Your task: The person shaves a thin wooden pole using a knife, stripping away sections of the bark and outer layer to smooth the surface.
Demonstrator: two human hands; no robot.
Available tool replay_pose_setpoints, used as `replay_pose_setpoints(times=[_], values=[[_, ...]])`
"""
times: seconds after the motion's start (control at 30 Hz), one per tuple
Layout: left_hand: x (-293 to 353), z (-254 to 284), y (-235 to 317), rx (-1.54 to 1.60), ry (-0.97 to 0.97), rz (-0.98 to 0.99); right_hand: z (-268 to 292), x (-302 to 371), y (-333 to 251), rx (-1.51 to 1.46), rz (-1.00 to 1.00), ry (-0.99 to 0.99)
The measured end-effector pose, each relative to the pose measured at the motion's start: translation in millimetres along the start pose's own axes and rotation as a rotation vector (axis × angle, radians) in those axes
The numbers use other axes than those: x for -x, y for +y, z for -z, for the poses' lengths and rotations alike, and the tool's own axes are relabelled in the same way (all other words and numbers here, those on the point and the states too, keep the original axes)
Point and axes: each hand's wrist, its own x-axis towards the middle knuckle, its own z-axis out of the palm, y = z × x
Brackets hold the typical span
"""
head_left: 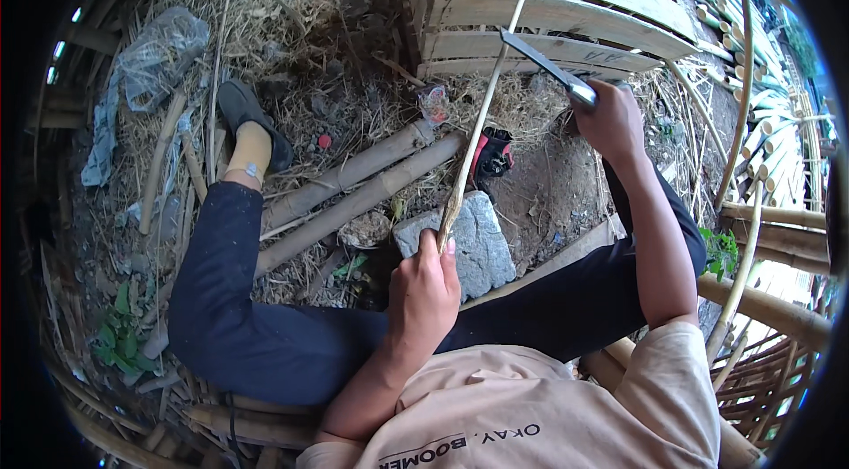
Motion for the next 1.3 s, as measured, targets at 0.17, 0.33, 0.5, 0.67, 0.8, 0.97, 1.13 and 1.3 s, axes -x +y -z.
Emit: replay_pose_setpoints(times=[0.17, 0.33, 0.5, 0.67, 0.8, 0.97, 1.13, 1.3], values=[[-3, 5, -6, 0.14, -0.038, -0.005, -18, 39, -34, -0.225, 0.188, -0.158], [-3, 4, -7, 0.147, -0.059, 0.006, -13, 58, -58, -0.171, 0.346, -0.277], [6, -1, 4, -0.218, -0.023, 0.025, -13, 63, -65, -0.089, 0.297, -0.279], [4, -3, 11, -0.309, -0.011, 0.006, -14, 43, -43, -0.032, 0.24, -0.238], [5, -1, 7, -0.336, -0.005, -0.006, -13, 36, -42, -0.032, 0.292, -0.208], [4, 3, 13, -0.253, -0.056, 0.093, -30, 19, -11, 0.144, 0.082, -0.041], [7, -3, 3, -0.196, -0.016, 0.039, 17, 7, 19, 0.136, 0.021, 0.084], [4, 1, -1, -0.043, -0.01, 0.031, 5, 41, -26, -0.085, 0.155, -0.135]])
